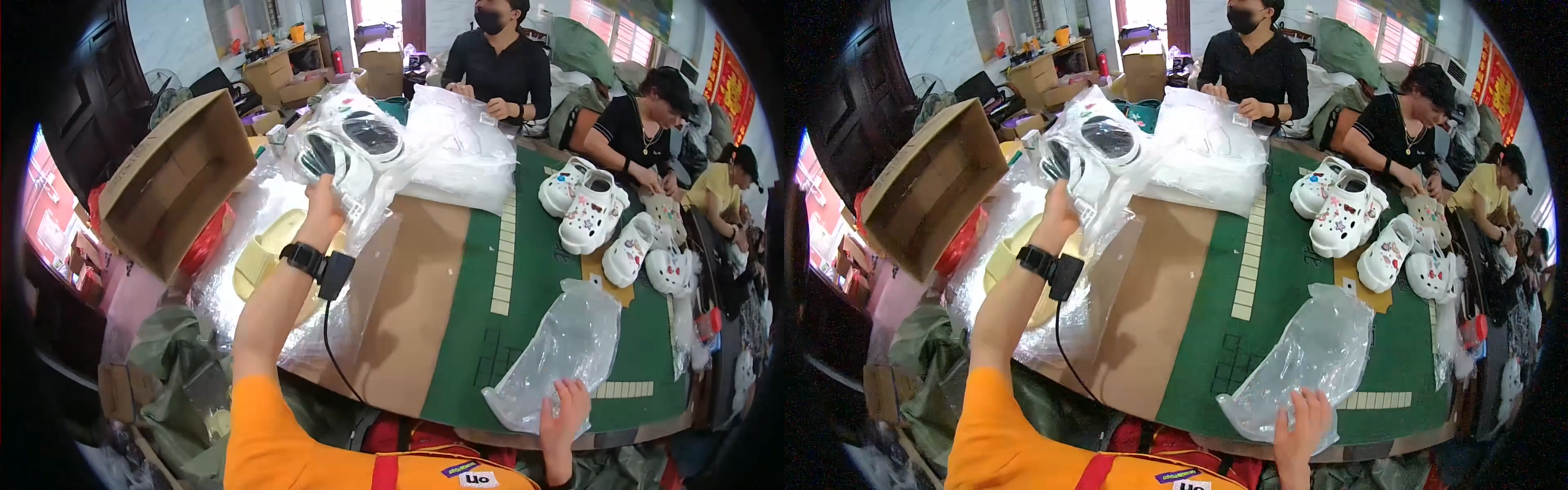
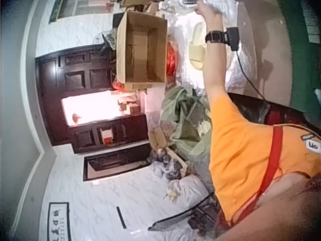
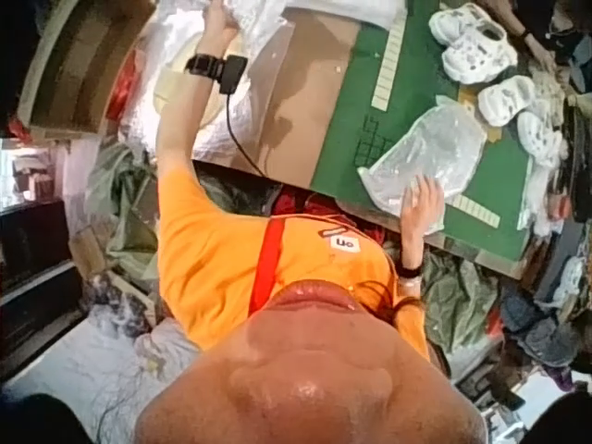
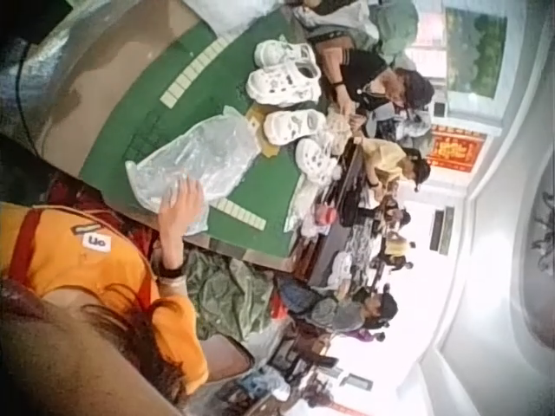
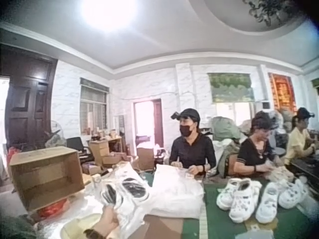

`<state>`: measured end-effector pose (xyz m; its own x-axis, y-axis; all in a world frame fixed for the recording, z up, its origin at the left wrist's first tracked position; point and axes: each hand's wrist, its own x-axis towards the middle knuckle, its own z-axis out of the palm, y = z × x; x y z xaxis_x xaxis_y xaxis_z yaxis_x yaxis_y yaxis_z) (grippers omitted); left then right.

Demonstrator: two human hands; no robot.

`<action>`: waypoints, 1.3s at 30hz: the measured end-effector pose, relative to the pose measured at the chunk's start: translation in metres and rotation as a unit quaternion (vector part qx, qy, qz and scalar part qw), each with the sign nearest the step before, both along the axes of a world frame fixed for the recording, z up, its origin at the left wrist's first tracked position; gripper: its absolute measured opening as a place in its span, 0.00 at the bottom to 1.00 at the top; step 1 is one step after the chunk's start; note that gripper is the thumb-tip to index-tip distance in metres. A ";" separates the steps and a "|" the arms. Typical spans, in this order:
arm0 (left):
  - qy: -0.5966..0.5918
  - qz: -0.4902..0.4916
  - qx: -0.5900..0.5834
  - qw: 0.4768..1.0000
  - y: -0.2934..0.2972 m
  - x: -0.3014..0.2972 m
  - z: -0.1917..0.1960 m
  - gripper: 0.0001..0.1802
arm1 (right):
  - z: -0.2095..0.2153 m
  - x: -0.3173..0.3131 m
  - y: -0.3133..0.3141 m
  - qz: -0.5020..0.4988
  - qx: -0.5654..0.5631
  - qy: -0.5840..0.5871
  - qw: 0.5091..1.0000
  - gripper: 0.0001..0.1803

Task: The person is packaging decorative clogs and slides into plastic bags and arranging them on a table for shipment.

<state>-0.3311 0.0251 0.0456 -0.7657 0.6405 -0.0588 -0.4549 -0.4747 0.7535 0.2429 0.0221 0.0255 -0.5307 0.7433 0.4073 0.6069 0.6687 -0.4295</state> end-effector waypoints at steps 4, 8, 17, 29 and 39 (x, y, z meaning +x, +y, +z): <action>-0.015 0.183 -0.111 0.977 0.050 -0.033 -0.020 0.41 | -0.032 0.026 -0.001 -0.169 -0.003 -0.194 0.966 0.31; -0.028 0.282 -0.186 0.941 0.084 -0.081 -0.061 0.38 | -0.045 0.023 -0.001 -0.192 -0.137 -0.252 0.939 0.36; 0.273 0.113 -0.315 0.902 0.048 -0.102 -0.080 0.32 | -0.052 0.013 0.007 -0.160 -0.084 -0.268 0.946 0.30; 0.494 0.031 -0.650 0.577 -0.154 -0.077 -0.012 0.39 | -0.038 0.017 0.024 -0.164 -0.138 -0.280 0.936 0.29; 0.327 -0.134 -0.595 0.722 -0.192 -0.043 0.010 0.45 | 0.011 -0.030 0.002 -0.054 0.010 -0.081 0.995 0.24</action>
